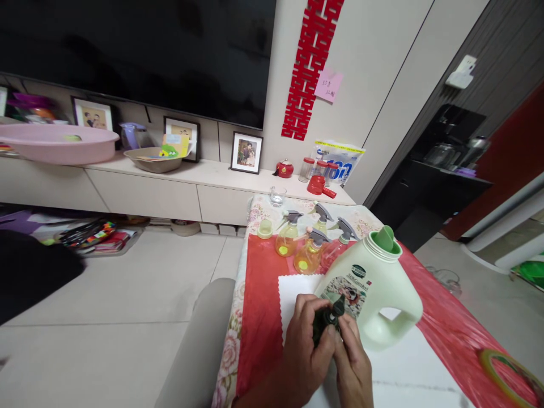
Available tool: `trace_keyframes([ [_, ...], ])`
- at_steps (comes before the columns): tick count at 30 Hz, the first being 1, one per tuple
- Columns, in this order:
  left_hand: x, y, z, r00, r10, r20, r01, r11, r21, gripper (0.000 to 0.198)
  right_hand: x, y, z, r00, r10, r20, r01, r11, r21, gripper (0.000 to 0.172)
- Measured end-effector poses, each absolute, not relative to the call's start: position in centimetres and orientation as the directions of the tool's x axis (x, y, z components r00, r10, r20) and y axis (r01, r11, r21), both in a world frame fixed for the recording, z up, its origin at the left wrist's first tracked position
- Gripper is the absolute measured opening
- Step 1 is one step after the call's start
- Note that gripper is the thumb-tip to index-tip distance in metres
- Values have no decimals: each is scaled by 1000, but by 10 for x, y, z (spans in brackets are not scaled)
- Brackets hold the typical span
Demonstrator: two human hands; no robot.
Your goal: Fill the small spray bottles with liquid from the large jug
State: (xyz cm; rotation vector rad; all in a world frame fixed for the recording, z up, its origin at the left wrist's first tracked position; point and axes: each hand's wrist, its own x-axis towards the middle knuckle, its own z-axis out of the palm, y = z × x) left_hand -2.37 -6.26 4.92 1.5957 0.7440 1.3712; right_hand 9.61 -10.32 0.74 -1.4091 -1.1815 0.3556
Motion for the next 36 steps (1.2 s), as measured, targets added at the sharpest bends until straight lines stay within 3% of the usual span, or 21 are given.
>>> trace_keyframes([
  [3,-20,-64,48,152,910,385,-74,-378,923,49,96,-102,5,409,752,517,476,308,-824,35],
  [6,-15,-65,46,123,931,344,-69,-337,939,47,95,-102,4,433,706,560,498,330,-802,30],
  [10,-13,-65,47,115,938,326,-60,-321,945,41,94,-101,3,523,718,458,411,258,-874,29],
  [15,-17,-63,48,140,945,295,-47,-292,955,37,100,-102,-7,501,790,354,325,207,-923,31],
  [19,-22,-63,47,203,907,369,-105,-354,929,30,103,-107,-9,465,803,373,343,225,-912,38],
  [26,-27,-63,45,270,854,444,-133,-424,896,29,105,-109,1,402,874,274,301,156,-941,44],
  [33,-25,-63,41,180,871,458,-120,-442,889,39,107,-106,-7,374,855,360,397,203,-895,38],
  [36,-26,-64,39,183,877,445,-106,-432,896,34,106,-106,-7,355,840,409,420,247,-873,35],
])
